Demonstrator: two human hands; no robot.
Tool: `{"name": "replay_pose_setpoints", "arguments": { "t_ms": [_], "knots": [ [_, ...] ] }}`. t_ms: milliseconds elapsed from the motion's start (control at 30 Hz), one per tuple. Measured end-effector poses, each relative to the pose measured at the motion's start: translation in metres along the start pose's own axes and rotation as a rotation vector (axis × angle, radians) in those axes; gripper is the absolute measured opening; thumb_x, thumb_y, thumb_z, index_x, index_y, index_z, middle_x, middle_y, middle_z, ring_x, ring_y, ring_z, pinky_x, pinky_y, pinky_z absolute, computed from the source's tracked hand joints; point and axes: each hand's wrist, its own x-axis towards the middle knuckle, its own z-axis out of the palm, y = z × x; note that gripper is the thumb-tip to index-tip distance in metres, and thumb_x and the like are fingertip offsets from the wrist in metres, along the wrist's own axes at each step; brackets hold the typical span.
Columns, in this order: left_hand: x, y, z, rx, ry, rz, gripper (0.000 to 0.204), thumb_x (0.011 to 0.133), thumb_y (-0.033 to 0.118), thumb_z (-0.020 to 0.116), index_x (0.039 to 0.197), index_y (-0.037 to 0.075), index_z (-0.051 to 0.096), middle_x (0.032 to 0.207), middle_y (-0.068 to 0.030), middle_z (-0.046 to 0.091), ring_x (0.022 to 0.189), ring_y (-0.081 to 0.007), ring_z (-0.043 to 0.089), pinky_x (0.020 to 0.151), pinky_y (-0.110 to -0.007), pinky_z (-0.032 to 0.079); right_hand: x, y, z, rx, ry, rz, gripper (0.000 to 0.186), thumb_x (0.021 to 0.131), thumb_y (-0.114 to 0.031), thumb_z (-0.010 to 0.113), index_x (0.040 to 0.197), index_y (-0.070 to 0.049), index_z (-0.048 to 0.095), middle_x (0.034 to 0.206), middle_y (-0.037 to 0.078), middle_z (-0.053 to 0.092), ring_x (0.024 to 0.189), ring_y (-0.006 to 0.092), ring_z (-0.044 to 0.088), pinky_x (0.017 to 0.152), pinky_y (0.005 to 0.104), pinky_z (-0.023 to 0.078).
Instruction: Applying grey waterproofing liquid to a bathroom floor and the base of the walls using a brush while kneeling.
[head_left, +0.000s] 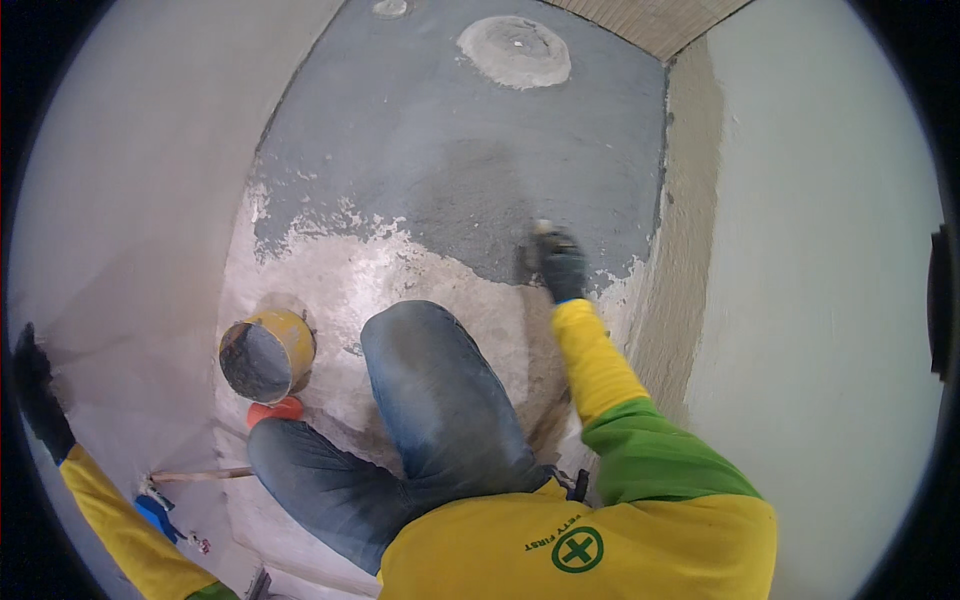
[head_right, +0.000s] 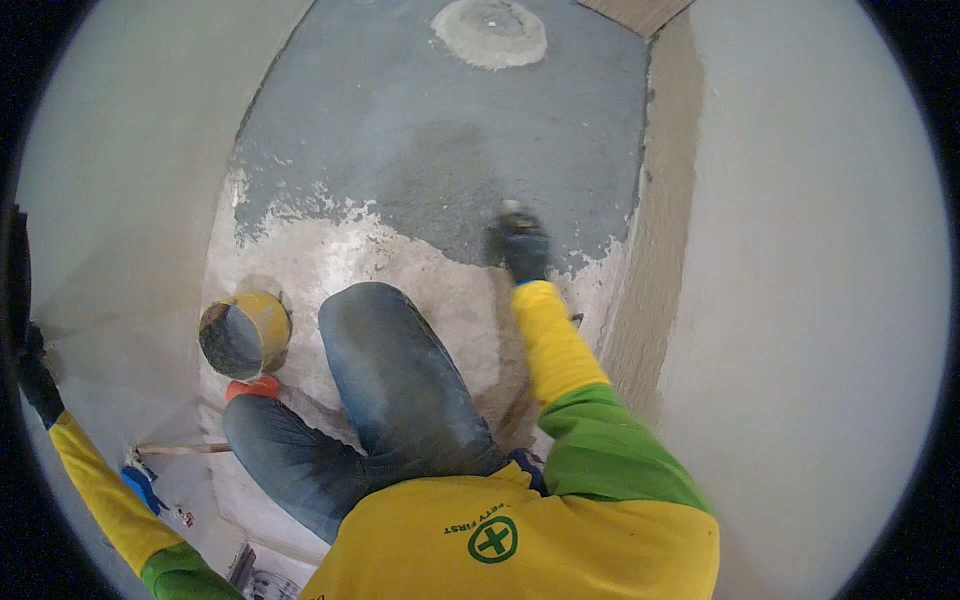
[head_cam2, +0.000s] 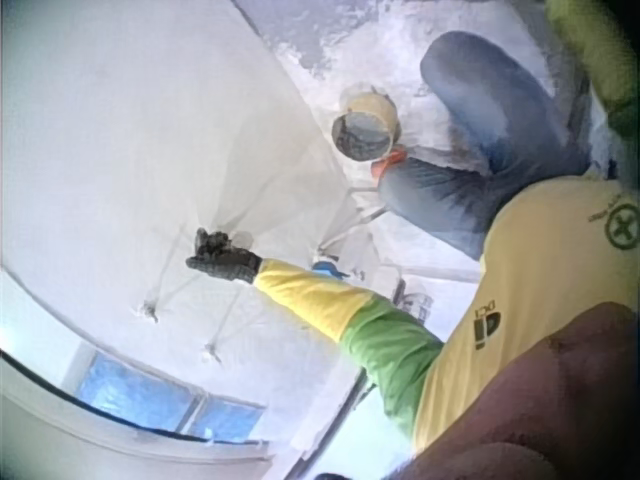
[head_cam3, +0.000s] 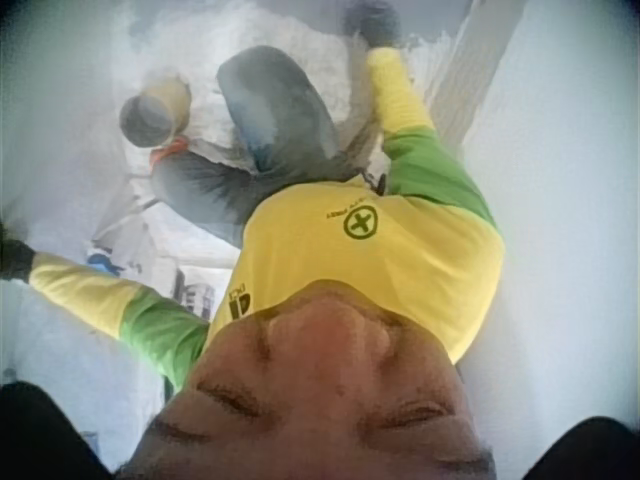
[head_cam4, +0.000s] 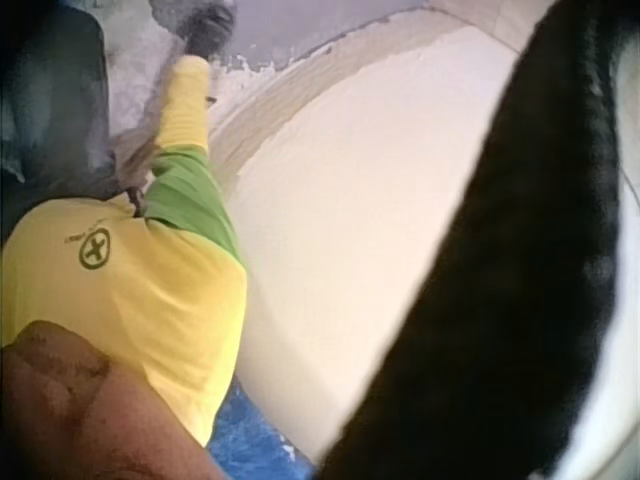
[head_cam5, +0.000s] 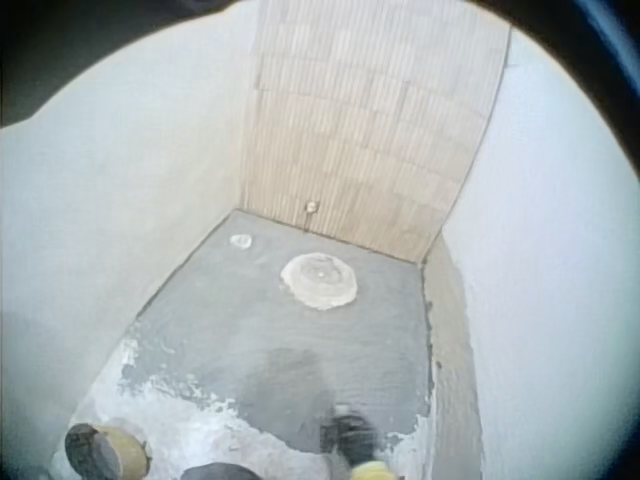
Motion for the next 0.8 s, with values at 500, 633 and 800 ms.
{"name": "replay_pose_setpoints", "arguments": {
  "t_ms": [500,633,800],
  "knots": [
    [0.002,-0.008,-0.013,0.088,-0.041,0.026,0.052,0.1,0.045,0.034,0.127,0.005,0.056,0.122,-0.0024,0.061,0.092,-0.0099,0.051,0.088,-0.024,0.037,-0.081,0.124,-0.093,0.208,0.22,0.388,0.022,0.086,-0.029,0.064,0.087,-0.007,0.064,0.079,0.008,0.066,0.071,0.0222,0.063,0.067,0.0331,0.049],
    [-0.003,0.004,0.049,0.002,-0.006,0.096,0.051,0.1,0.044,0.035,0.124,0.006,0.059,0.119,-0.0023,0.062,0.088,-0.0106,0.051,0.085,-0.025,0.037,-0.087,0.145,-0.09,-0.16,0.301,0.468,0.032,0.09,-0.035,0.053,0.096,-0.006,0.066,0.092,0.016,0.066,0.083,0.0329,0.064,0.076,0.038,0.05],
    [0.017,-0.004,-0.023,0.098,-0.188,0.07,0.051,0.1,0.044,0.035,0.124,0.005,0.058,0.121,-0.0042,0.062,0.095,-0.0114,0.053,0.088,-0.023,0.037,-0.023,-0.008,0.027,-0.177,0.195,0.033,0.028,0.089,-0.027,0.045,0.105,-0.01,0.061,0.101,0.019,0.062,0.089,0.0349,0.063,0.076,0.0471,0.051]
  ]
}}
